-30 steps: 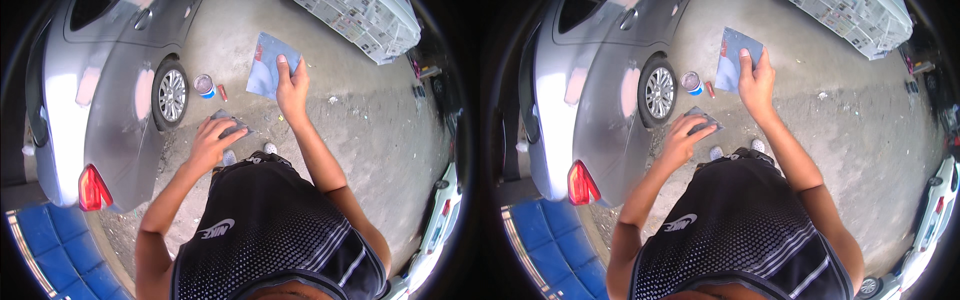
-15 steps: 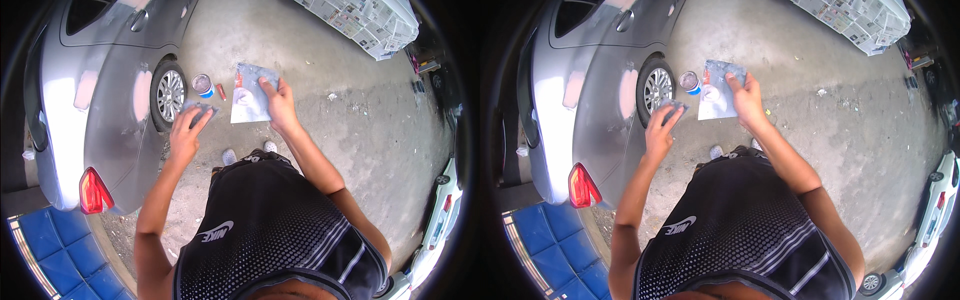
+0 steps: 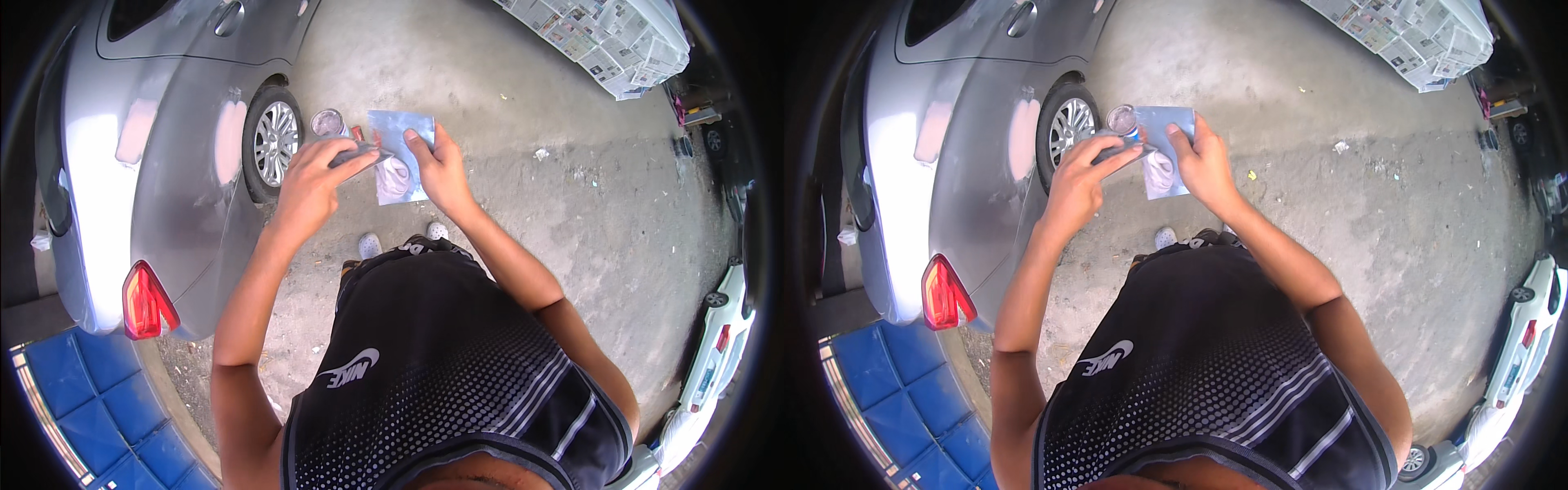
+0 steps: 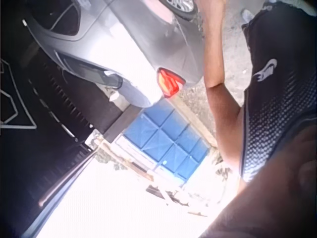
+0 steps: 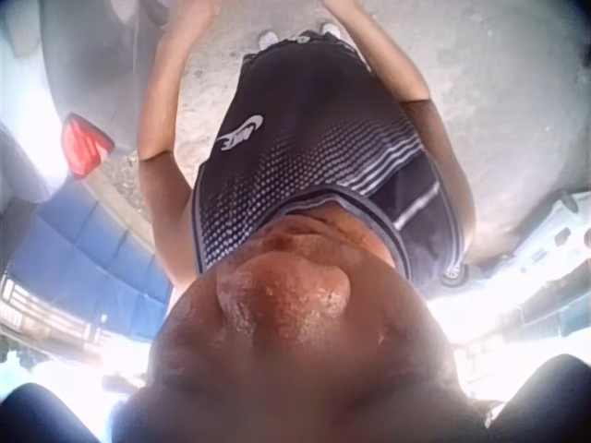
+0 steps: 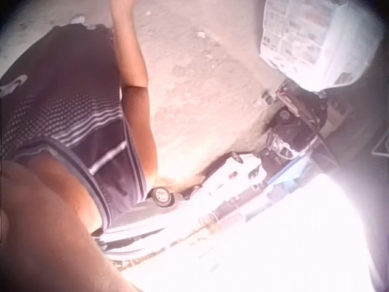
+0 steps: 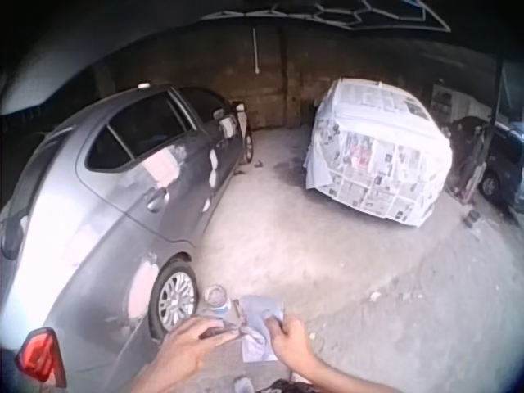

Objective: The person mixes body filler with a hardener on a metal sheet using a putty knife, then applies the mixture to the rear quarter panel of a silver car to fill dents.

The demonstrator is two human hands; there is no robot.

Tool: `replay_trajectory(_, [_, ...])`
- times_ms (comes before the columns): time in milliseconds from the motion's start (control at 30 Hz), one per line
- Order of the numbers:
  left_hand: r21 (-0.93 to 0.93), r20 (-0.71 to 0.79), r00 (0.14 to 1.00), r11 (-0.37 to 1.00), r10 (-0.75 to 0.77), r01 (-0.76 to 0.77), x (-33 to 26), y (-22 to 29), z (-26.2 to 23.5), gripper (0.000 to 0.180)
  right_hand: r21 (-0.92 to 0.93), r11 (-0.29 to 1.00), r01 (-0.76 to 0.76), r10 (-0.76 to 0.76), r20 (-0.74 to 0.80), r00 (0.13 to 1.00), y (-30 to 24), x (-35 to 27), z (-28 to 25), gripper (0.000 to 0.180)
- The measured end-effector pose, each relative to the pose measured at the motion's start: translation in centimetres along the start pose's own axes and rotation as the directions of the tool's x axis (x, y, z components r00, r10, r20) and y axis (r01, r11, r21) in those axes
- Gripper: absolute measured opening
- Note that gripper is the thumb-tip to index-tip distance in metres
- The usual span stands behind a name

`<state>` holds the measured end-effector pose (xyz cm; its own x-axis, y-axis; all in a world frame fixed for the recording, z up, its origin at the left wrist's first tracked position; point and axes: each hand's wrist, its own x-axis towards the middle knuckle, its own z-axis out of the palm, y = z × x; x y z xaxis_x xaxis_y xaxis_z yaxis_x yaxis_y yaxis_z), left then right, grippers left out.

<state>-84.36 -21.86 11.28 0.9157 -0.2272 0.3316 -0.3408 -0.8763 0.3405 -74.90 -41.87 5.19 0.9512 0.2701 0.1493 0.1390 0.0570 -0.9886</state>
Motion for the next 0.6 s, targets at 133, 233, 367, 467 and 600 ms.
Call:
replay_trajectory(133, [-0.061,-0.004,0.999,0.997,0.052,-0.053,0.3,2.8,1.9,0.073,-0.121,0.993,-0.015,0.007,-0.068,0.998,-0.6,0.3,-0.1,0.027])
replay_trajectory(233, [-0.011,0.082,0.996,0.999,0.043,-0.042,-1.7,3.5,3.6,0.070,-0.152,0.987,0.041,-0.065,-0.160,0.985,-1.2,0.8,-1.1,0.027])
replay_trajectory(367, [-0.121,-0.033,0.997,0.990,0.063,-0.067,-2.5,3.6,3.4,0.066,0.105,0.991,0.081,-0.056,-0.223,0.973,-1.9,3.6,-2.9,0.027])
replay_trajectory(467, [-0.265,-0.237,0.970,0.957,0.055,-0.120,-1.2,5.0,3.2,0.075,0.482,0.830,-0.280,0.354,-0.069,0.933,-2.1,2.7,-2.3,0.027])
replay_trajectory(600, [-0.113,-0.231,0.973,0.993,0.007,-0.034,-2.5,3.3,5.8,0.082,0.611,0.561,-0.559,0.589,0.180,0.788,-0.9,0.8,-1.9,0.028])
